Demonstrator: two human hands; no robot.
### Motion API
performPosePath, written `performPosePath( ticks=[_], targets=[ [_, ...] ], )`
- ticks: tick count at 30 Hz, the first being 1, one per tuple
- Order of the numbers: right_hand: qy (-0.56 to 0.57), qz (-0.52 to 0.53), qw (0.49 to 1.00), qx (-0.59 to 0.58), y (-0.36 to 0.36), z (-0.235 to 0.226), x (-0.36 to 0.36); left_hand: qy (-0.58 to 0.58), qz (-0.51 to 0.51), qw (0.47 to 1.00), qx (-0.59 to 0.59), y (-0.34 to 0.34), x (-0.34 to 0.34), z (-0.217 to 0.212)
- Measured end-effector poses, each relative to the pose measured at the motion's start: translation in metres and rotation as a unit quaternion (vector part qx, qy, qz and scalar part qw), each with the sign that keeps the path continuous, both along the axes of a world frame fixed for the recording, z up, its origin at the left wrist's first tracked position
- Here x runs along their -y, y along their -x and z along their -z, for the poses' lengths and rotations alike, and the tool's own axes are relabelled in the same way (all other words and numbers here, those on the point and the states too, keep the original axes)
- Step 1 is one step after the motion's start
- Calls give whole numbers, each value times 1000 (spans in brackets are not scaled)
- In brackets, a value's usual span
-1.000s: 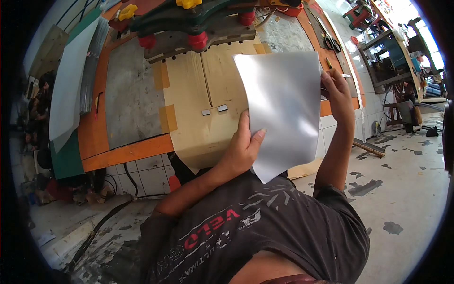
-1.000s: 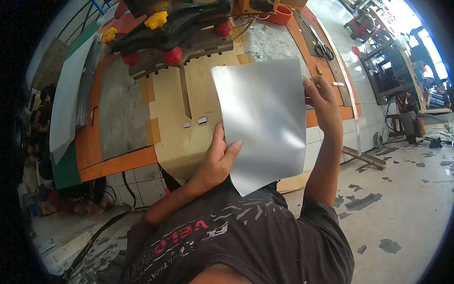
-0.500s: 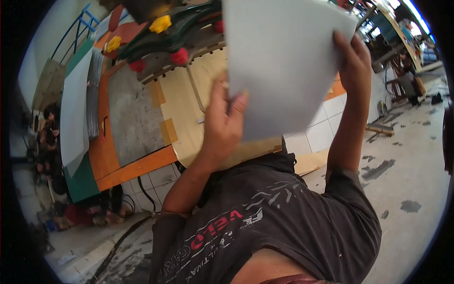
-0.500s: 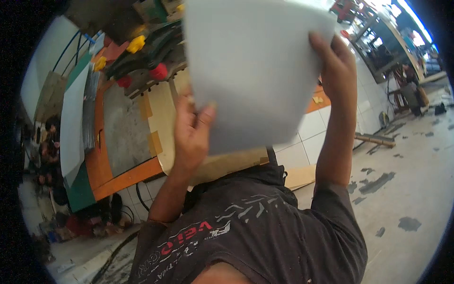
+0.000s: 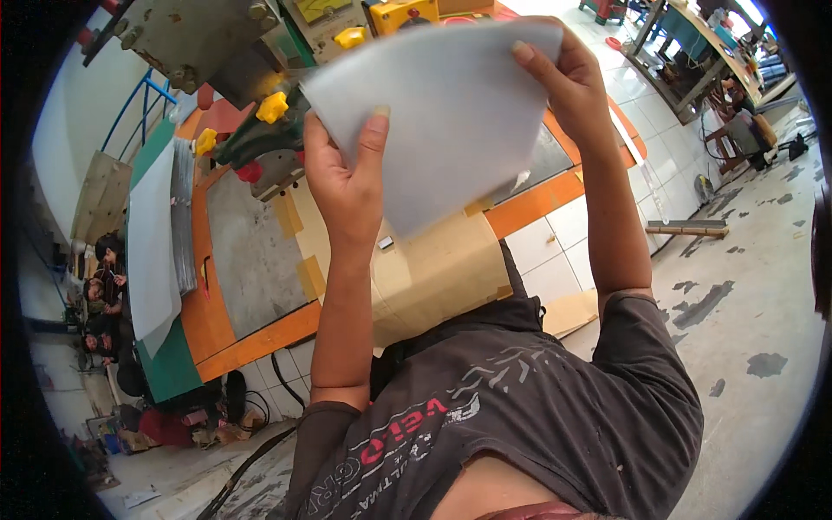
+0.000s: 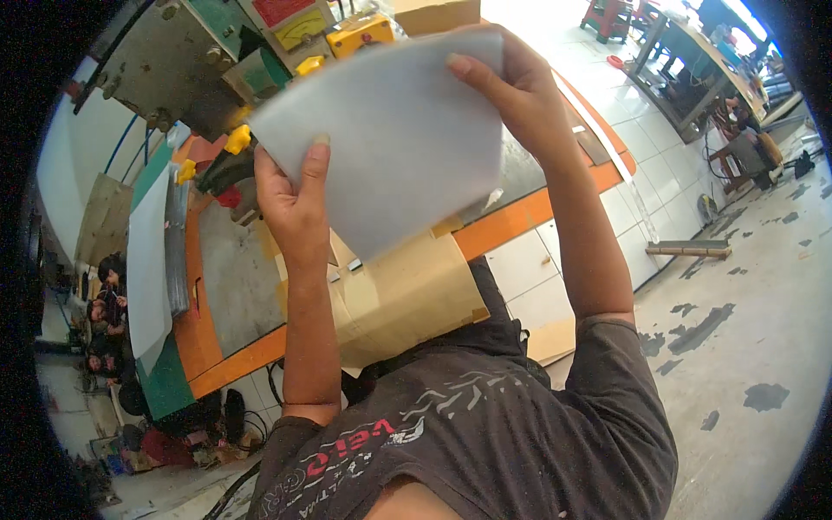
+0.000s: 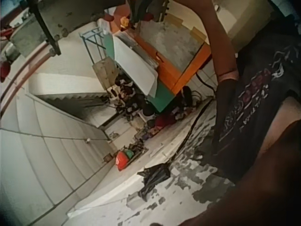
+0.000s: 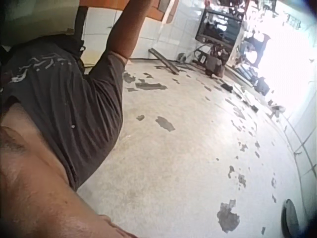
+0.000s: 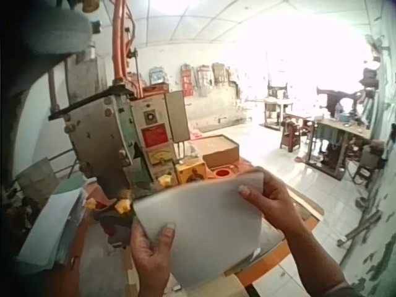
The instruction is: The person positions two foam sheets under a press, folds them together, and aligns a ruler over the folded sheets to check dimensions.
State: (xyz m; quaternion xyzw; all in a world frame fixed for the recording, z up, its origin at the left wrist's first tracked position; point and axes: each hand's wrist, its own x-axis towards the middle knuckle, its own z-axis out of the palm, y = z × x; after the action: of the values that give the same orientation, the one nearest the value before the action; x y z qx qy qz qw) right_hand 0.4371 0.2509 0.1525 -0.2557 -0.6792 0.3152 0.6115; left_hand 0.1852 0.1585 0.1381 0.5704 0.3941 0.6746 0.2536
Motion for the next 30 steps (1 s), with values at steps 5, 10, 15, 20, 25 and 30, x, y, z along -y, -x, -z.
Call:
performPosePath(
  ticks=[5,10,15,20,25,30],
  targets=[
    [-23,39,999,14,7,-2,-12,-61,-10,998,28,-7,-14,-6],
    [-100,49,991,-73,26,-45,12,-178,-68,982,0,-4,-22,-40],
    [-24,-5,1000,13,3,-19,-5,-232,-69,970,29,5,-35,-55],
    [37,53,998,-17,25,2,-13,-162,-43,985,36,3,-30,-33],
    [52,84,994,-37,30,6,-20,-119,12,991,52,-3,-25,-31],
    [33,174,981,-75,30,-8,-18,-48,130,984,108,-3,-28,-22]
  ],
)
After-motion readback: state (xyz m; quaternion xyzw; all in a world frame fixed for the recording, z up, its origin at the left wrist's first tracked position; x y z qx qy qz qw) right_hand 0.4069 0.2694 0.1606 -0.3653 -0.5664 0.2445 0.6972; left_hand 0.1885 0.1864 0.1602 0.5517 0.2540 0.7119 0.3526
